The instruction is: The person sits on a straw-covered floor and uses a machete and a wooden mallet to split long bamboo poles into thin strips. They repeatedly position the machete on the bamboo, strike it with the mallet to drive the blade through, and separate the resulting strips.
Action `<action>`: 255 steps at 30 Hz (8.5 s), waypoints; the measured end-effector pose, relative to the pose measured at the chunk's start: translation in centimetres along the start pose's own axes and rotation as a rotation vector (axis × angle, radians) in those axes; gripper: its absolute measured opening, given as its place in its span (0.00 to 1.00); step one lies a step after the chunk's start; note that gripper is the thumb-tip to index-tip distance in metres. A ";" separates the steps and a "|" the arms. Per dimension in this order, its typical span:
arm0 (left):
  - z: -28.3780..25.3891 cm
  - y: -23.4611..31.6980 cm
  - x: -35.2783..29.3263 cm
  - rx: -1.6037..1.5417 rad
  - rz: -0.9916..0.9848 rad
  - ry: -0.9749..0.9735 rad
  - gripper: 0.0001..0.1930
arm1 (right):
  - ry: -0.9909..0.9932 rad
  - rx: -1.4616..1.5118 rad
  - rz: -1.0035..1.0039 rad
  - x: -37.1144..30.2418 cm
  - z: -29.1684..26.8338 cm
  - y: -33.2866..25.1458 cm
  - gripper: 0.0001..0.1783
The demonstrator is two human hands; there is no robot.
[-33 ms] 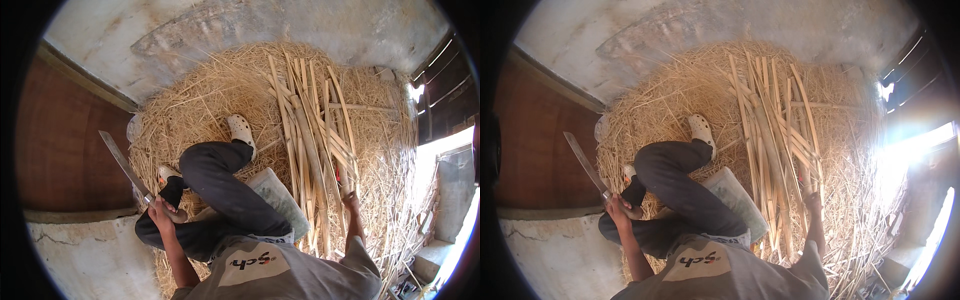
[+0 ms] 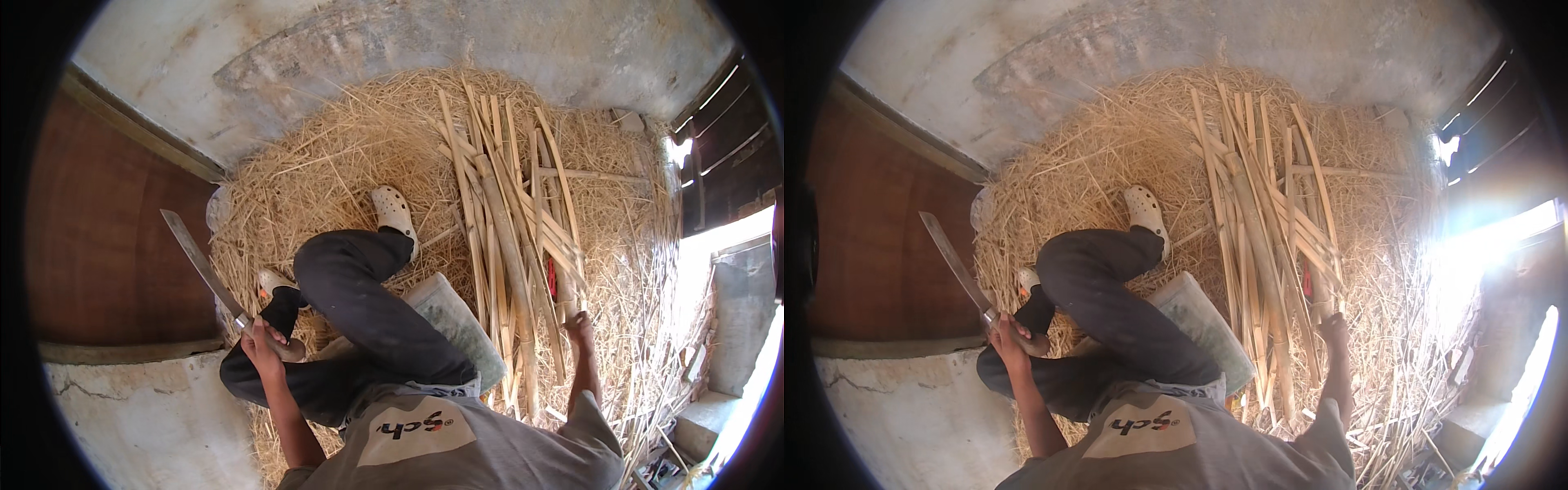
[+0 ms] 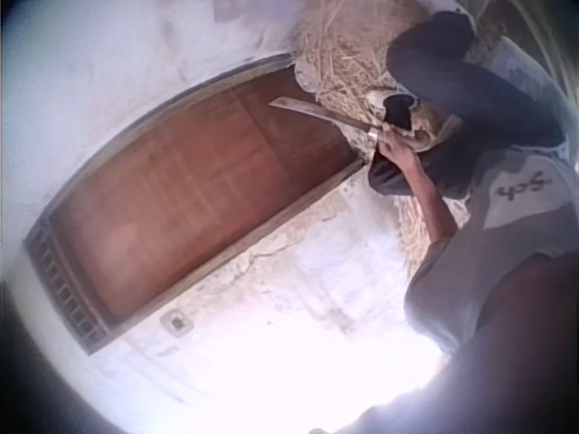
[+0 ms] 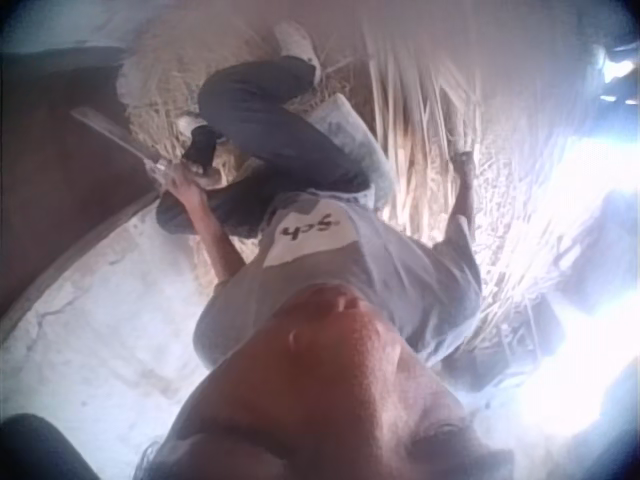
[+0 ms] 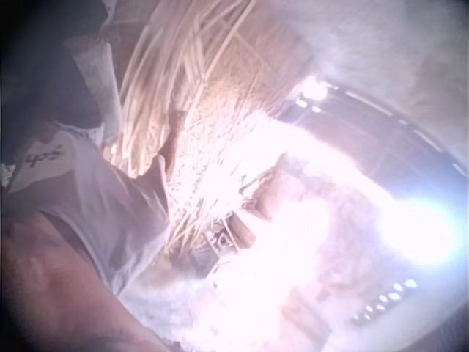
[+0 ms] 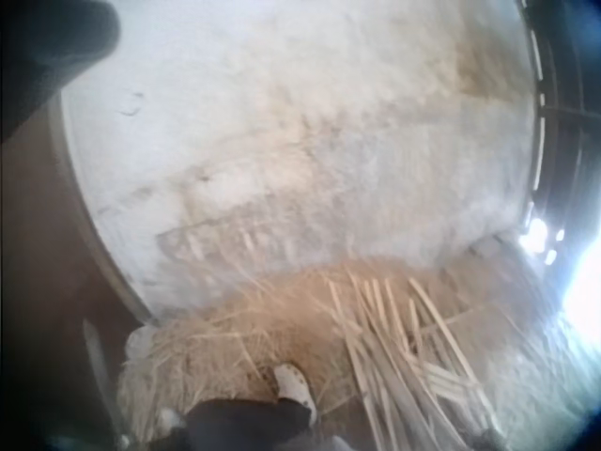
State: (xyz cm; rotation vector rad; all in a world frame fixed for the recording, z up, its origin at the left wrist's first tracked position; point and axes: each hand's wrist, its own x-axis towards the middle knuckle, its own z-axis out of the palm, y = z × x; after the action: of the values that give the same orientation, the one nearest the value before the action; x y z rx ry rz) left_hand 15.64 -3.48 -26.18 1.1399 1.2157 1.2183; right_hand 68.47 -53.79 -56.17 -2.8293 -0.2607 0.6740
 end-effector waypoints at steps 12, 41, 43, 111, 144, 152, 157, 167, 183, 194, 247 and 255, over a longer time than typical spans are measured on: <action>2.0 0.5 1.9 -0.037 0.039 -0.192 0.13 | 0.025 -0.192 -0.126 -10.7 -36.1 -15.9 0.27; -8.1 2.2 -1.3 -0.173 0.186 0.126 0.09 | 0.195 0.858 -0.855 -18.9 -21.9 -44.4 0.18; -9.7 2.9 -2.2 -0.125 0.205 0.202 0.10 | 0.120 0.889 -1.061 -22.0 -24.2 -49.5 0.18; 0.9 24.6 10.1 0.134 0.726 0.113 0.14 | -0.159 0.569 -1.891 -42.8 -6.6 -78.8 0.43; 5.0 19.2 13.8 0.135 0.688 0.322 0.12 | -0.733 0.697 -1.323 -41.8 -28.8 -66.4 0.08; 6.5 18.9 13.7 0.180 0.763 0.388 0.14 | -0.823 0.359 -1.242 -40.1 -28.7 -64.8 0.04; 6.8 18.5 13.5 0.206 0.760 0.404 0.11 | -0.807 0.332 -1.224 -40.0 -29.6 -64.5 0.04; 6.8 18.7 13.5 0.233 0.739 0.413 0.11 | -0.470 0.336 -1.276 -40.7 -30.9 -62.8 0.17; 7.0 18.1 13.5 0.183 0.734 0.413 0.12 | -0.561 0.140 -1.328 -42.2 -30.5 -64.6 0.11; 2.7 18.2 2.5 -0.244 0.550 -0.110 0.40 | -0.979 0.705 -1.108 -45.1 -26.9 -64.4 0.18; -6.7 30.8 2.1 0.683 0.486 0.009 0.23 | 0.492 0.538 -0.870 -17.5 -39.1 -47.5 0.14; -8.1 30.3 1.9 0.685 0.459 0.037 0.22 | 0.480 0.430 -1.059 -23.2 -49.3 -58.1 0.14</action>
State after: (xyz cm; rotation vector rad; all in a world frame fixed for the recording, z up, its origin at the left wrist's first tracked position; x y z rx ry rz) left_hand 6.23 -0.69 3.64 1.9917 1.5034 1.1770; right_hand 63.83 -11.64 11.22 -1.9299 -1.2023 -0.1676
